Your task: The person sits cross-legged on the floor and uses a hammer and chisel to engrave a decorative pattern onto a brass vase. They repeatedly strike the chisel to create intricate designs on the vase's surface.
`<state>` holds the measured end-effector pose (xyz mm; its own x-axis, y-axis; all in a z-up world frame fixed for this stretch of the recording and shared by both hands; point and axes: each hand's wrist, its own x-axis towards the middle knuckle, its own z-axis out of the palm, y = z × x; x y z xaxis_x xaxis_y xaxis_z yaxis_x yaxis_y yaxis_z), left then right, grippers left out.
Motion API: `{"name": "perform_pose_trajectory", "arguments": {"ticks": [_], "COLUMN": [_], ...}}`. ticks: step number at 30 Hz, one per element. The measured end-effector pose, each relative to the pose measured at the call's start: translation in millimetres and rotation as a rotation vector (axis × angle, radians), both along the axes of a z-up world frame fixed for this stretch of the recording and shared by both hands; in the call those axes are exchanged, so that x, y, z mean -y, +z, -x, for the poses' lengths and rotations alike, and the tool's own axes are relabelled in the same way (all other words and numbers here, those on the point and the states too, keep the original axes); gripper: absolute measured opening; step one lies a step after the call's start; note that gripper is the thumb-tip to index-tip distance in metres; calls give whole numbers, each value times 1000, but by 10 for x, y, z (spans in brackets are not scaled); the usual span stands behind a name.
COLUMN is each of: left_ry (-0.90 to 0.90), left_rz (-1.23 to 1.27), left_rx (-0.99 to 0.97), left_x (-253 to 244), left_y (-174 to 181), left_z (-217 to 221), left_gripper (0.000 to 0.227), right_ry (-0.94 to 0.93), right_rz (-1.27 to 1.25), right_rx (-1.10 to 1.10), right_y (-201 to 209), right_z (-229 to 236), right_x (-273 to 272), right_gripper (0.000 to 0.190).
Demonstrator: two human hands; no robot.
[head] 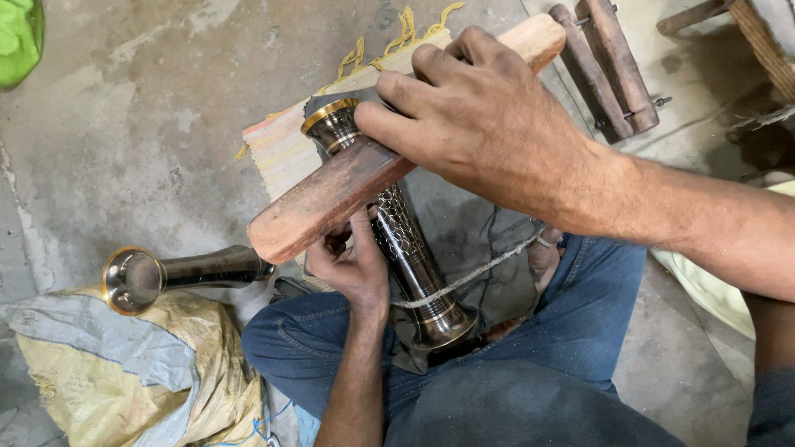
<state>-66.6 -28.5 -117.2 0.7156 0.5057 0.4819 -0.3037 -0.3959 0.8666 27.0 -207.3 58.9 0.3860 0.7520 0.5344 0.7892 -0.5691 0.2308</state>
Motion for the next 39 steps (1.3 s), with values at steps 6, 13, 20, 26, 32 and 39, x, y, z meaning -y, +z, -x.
{"name": "perform_pose_trajectory", "arguments": {"ticks": [6, 13, 20, 26, 32, 39], "left_ry": [-5, 40, 100, 55, -22, 164], "left_rz": [-15, -69, -54, -212, -84, 150], "left_rx": [6, 31, -38, 98, 104, 88], "left_x": [-49, -64, -39, 10, 6, -23], "left_y": [-58, -221, -323, -325, -357, -13], "left_z": [-22, 21, 26, 93, 56, 102], "left_gripper": [17, 20, 19, 30, 28, 30], "right_ry": [-34, -57, -63, -63, -79, -165], "right_rz": [82, 75, 163, 181, 156, -185], "right_rx": [19, 61, 194, 232, 246, -562], "right_y": [-18, -24, -36, -46, -126, -439], "right_z": [6, 28, 51, 94, 75, -71], "right_x": [36, 38, 30, 61, 70, -60], "right_gripper": [32, 28, 20, 21, 23, 39]}}
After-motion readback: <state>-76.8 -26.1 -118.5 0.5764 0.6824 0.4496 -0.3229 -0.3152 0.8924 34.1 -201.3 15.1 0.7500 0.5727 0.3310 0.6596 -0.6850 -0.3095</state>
